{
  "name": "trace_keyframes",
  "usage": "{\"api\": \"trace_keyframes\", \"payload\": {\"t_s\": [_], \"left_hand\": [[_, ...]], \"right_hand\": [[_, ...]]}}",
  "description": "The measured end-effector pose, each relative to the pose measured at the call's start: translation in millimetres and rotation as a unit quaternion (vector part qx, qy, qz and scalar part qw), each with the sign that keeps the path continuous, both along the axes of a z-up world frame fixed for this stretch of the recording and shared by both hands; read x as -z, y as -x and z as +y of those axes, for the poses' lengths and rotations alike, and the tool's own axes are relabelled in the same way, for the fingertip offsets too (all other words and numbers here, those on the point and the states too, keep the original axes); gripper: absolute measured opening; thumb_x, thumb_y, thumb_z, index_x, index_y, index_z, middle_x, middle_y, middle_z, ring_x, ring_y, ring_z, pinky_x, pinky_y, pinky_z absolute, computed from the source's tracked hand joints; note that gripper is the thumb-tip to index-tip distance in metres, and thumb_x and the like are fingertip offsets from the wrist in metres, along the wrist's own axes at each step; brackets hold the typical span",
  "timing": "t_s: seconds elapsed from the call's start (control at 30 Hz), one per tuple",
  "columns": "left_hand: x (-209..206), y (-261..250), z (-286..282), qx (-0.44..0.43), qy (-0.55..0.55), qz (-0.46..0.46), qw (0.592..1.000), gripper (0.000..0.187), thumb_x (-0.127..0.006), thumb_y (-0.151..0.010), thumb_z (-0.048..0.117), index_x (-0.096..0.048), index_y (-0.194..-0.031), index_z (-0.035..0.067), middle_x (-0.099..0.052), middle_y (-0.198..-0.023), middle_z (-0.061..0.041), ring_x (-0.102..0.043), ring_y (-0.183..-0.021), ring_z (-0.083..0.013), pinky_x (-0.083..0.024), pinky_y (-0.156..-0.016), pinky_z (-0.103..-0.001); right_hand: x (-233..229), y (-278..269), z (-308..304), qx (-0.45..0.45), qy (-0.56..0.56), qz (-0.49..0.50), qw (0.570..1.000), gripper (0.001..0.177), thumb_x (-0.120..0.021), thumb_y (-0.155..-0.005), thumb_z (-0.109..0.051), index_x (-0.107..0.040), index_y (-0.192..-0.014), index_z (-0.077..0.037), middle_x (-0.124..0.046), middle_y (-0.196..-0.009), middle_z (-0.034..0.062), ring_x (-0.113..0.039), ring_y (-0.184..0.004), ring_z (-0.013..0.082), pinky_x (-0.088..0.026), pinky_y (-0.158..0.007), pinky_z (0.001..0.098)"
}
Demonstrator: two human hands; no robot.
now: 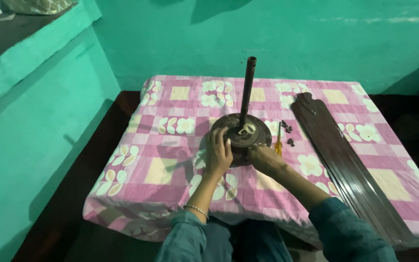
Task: The person assembles a ceiling fan motor housing by hand, using a screwdriver to tighten screws on the base and attaching the central shaft. The person flips the housing to access the interior and continues securing components.
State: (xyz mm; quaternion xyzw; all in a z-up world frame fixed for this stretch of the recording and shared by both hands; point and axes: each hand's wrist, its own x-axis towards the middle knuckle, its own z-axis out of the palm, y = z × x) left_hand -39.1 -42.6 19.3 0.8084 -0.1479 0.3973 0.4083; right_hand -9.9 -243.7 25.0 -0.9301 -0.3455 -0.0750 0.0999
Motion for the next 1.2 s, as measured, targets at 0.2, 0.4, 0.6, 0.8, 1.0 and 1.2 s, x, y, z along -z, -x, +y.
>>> {"api": "trace_keyframes", "payload": {"t_s": [0.2, 0.4, 0.6, 0.8, 1.0, 1.2], "left_hand": [[-13, 22, -13, 0.082, -0.034, 0.007, 0.996, 0.050, -0.052, -0.088, -0.003, -0.052, -0.138, 0.001, -0.059, -0.129, -0.019, -0.053, -0.124, -0.0401, -0.044, -0.108, -0.050], [-10, 27, -18, 0.065, -0.063, 0.003, 0.996, 0.041, -0.059, -0.082, 0.000, -0.062, -0.122, 0.005, -0.062, -0.124, -0.016, -0.055, -0.122, -0.0373, -0.043, -0.106, -0.050], [-5, 37, -25, 0.077, -0.046, -0.012, 0.996, 0.022, -0.079, -0.075, 0.016, -0.076, -0.096, 0.009, -0.064, -0.116, -0.009, -0.055, -0.118, -0.0333, -0.042, -0.104, -0.047], [6, 36, -33, 0.068, -0.014, -0.001, 0.998, 0.015, -0.081, -0.079, 0.018, -0.081, -0.093, 0.012, -0.065, -0.121, -0.005, -0.054, -0.124, -0.0309, -0.043, -0.109, -0.045], [9, 31, -36, 0.055, -0.005, 0.032, 0.998, 0.014, -0.082, -0.076, 0.017, -0.082, -0.090, 0.014, -0.066, -0.122, -0.004, -0.053, -0.124, -0.0307, -0.042, -0.108, -0.044], [9, 32, -31, 0.086, -0.007, -0.013, 0.996, 0.021, -0.083, -0.076, 0.012, -0.080, -0.097, 0.011, -0.066, -0.126, -0.005, -0.054, -0.126, -0.0304, -0.045, -0.109, -0.043]], "right_hand": [[14, -38, -27, 0.075, 0.014, 0.087, 0.993, 0.029, -0.057, -0.099, -0.031, -0.077, -0.091, -0.012, -0.071, -0.075, 0.0171, -0.072, -0.069, 0.0367, -0.057, -0.066, 0.0496], [48, -54, -104, 0.210, -0.046, 0.083, 0.973, 0.025, -0.075, -0.088, -0.032, -0.077, -0.104, -0.013, -0.071, -0.096, 0.0190, -0.071, -0.089, 0.0358, -0.058, -0.083, 0.0467], [62, -7, -108, 0.132, -0.044, 0.063, 0.988, 0.038, -0.079, -0.078, -0.012, -0.076, -0.115, -0.022, -0.063, -0.125, 0.0165, -0.058, -0.119, 0.0347, -0.056, -0.094, 0.0433], [-26, 0, -99, 0.022, -0.160, -0.120, 0.980, 0.017, -0.065, -0.093, -0.008, -0.065, -0.109, -0.008, -0.065, -0.130, 0.0161, -0.064, -0.117, 0.0327, -0.056, -0.096, 0.0472], [-141, 35, -89, 0.018, -0.342, -0.060, 0.938, 0.016, -0.055, -0.104, -0.001, -0.058, -0.119, 0.001, -0.069, -0.120, 0.0181, -0.071, -0.110, 0.0284, -0.059, -0.093, 0.0396], [-179, 58, -61, 0.029, -0.383, -0.002, 0.923, 0.029, -0.055, -0.104, -0.005, -0.049, -0.129, 0.008, -0.074, -0.108, 0.0158, -0.075, -0.102, 0.0223, -0.060, -0.088, 0.0335]]}}
